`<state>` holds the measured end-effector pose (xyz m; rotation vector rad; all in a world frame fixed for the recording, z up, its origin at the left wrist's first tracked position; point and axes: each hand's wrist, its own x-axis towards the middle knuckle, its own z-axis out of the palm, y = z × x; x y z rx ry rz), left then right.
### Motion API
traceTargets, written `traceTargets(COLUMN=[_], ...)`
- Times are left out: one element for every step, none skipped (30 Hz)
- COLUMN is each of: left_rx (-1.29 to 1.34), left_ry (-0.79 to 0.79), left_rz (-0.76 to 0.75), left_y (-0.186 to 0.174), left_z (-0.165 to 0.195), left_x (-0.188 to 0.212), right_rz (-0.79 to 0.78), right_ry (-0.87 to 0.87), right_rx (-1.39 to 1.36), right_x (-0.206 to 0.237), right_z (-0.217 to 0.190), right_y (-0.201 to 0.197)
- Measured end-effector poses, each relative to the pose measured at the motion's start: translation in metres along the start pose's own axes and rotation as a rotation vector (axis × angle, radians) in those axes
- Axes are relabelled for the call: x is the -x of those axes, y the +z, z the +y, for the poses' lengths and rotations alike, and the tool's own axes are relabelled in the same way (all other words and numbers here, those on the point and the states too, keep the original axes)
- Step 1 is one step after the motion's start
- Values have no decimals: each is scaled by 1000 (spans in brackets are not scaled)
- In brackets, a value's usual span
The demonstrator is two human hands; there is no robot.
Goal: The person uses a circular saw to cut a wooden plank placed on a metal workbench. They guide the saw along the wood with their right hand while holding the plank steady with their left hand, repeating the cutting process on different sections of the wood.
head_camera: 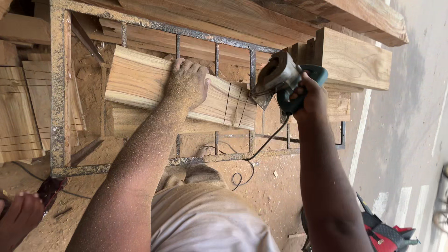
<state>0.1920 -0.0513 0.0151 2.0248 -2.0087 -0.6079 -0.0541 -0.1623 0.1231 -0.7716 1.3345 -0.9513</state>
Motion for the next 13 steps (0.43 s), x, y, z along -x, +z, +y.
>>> traceTargets(left_rx=[-5,-22,-122,-209,-292,-354,-415,-478,-514,-557,-606,-618,-624], left_ry=[0,-5,33,79,138,171,182,171,124,91,74,18,-46], left_rz=[-21,-25,-86,-175,-280,-343,-392,-433,-494,-564,-642,-666,-685], left_y=[0,-9,-18,-20,-17,-16,-18,-22,-27,-31,-35,-38,-40], left_z=[0,-4,-9,-10,-5,-1,-1,-2,-3,0,6,14,21], left_x=[1,-4,-6,1,10,15,19,23,31,40,47,51,57], right_rz=[-49,-116,-177,-223,-249,-279,-290,-323,-357,-410,-445,-476,-534], right_ry=[15,21,34,48,64,72,46,25,6,-2,-18,-36,-41], right_rx=[-76,-159,-243,-336,-431,-531,-570,-609,-658,-707,-764,-818,-887], right_x=[-7,-2,-1,-2,2,5,5,3,-3,-8,-8,-8,-12], right_z=[0,-5,-7,-6,-2,3,8,14,19,25,33,37,41], right_y=[-21,-33,-44,-58,-81,-103,-120,-133,-142,-154,-170,-187,-202])
